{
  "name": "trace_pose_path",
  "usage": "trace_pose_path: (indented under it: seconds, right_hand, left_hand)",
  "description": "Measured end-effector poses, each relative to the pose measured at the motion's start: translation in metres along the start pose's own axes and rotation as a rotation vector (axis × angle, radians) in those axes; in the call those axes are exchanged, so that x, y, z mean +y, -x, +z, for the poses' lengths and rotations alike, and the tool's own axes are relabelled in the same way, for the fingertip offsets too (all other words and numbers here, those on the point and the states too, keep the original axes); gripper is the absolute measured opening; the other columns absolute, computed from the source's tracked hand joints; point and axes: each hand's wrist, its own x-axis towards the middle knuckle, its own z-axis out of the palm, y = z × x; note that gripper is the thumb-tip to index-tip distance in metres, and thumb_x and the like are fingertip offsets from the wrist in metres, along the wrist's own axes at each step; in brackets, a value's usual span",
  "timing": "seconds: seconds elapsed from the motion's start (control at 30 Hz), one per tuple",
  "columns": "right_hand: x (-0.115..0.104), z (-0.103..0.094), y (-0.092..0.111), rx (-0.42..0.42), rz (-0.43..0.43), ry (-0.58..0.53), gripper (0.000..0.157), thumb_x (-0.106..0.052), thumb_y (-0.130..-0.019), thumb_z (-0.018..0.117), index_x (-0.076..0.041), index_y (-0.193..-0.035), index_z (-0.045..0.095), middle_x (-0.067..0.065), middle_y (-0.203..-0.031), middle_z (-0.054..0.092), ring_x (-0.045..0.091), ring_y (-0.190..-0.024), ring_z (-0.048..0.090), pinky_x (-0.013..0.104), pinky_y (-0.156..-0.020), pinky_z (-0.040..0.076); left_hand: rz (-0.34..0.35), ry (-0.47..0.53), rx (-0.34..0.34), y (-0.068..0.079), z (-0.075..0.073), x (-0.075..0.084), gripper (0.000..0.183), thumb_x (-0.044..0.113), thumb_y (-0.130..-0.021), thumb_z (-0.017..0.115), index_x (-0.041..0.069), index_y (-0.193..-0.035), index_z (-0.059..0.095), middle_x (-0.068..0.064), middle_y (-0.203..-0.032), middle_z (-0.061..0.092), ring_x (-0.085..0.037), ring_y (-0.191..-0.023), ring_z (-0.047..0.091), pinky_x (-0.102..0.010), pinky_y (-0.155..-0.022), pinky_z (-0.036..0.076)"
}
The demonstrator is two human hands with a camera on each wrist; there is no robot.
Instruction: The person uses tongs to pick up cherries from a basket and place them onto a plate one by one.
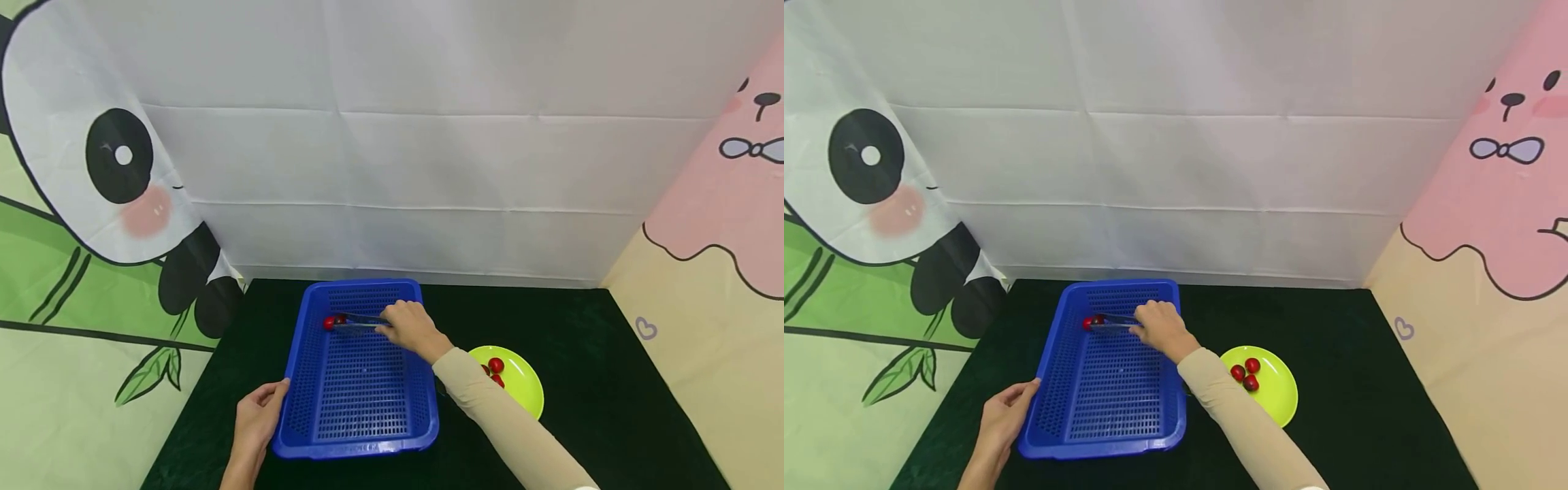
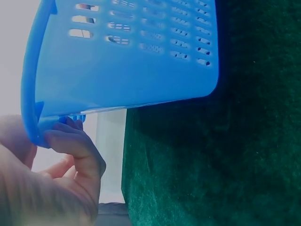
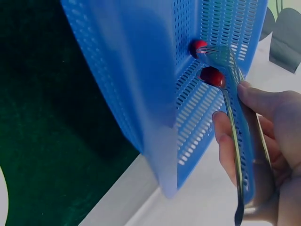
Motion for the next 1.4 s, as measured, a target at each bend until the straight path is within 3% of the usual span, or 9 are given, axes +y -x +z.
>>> trace_pose_path:
  seconds: [0.23,0.43,0.73,0.97,1.4]
  right_hand:
    - [0.009,-0.007,0.012,0.028,0.012,-0.031,0.022,-0.023,-0.097,0.074,-0.003,-0.105,0.080,-0.009,-0.054,0.034,0.003,-0.044,0.025,0.019,-0.042,0.019]
    - [0.015,-0.009,0.025,0.059,0.022,-0.049,0.031,-0.024,-0.097,0.074,-0.001,-0.118,0.076,-0.008,-0.057,0.043,0.002,-0.042,0.028,0.018,-0.040,0.020]
    - [0.021,-0.016,0.039,0.096,0.030,-0.089,0.025,-0.025,-0.099,0.072,-0.004,-0.109,0.078,-0.007,-0.059,0.048,0.001,-0.043,0.036,0.017,-0.041,0.026]
    - [0.026,-0.023,0.052,0.102,0.049,-0.123,0.028,-0.025,-0.099,0.072,-0.001,-0.113,0.077,-0.006,-0.064,0.055,0.001,-0.044,0.043,0.017,-0.042,0.033]
    - [0.032,-0.034,0.077,0.166,0.016,-0.172,0.024,-0.022,-0.097,0.074,-0.003,-0.111,0.077,-0.007,-0.055,0.046,0.000,-0.041,0.032,0.017,-0.041,0.026]
  left_hand:
    - [-0.002,0.000,-0.005,-0.001,-0.001,-0.001,0.056,0.045,-0.104,0.058,-0.004,-0.130,0.061,-0.013,-0.105,0.073,-0.013,-0.081,0.069,-0.029,-0.069,0.056]
    - [0.008,0.017,-0.004,-0.002,-0.004,-0.003,0.061,0.049,-0.101,0.063,-0.004,-0.130,0.062,-0.007,-0.099,0.074,-0.012,-0.080,0.070,-0.027,-0.067,0.056]
    - [0.031,0.019,-0.005,0.000,-0.004,-0.002,0.062,0.048,-0.099,0.066,-0.006,-0.129,0.062,-0.009,-0.097,0.075,-0.016,-0.078,0.072,-0.029,-0.067,0.058]
    - [0.043,-0.006,0.015,0.001,-0.003,-0.003,0.063,0.051,-0.099,0.066,-0.006,-0.127,0.063,-0.008,-0.094,0.075,-0.015,-0.077,0.072,-0.028,-0.066,0.058]
    - [0.060,-0.040,0.041,0.003,-0.001,0.000,0.054,0.044,-0.102,0.064,-0.004,-0.126,0.064,-0.010,-0.094,0.073,-0.014,-0.074,0.069,-0.027,-0.063,0.055]
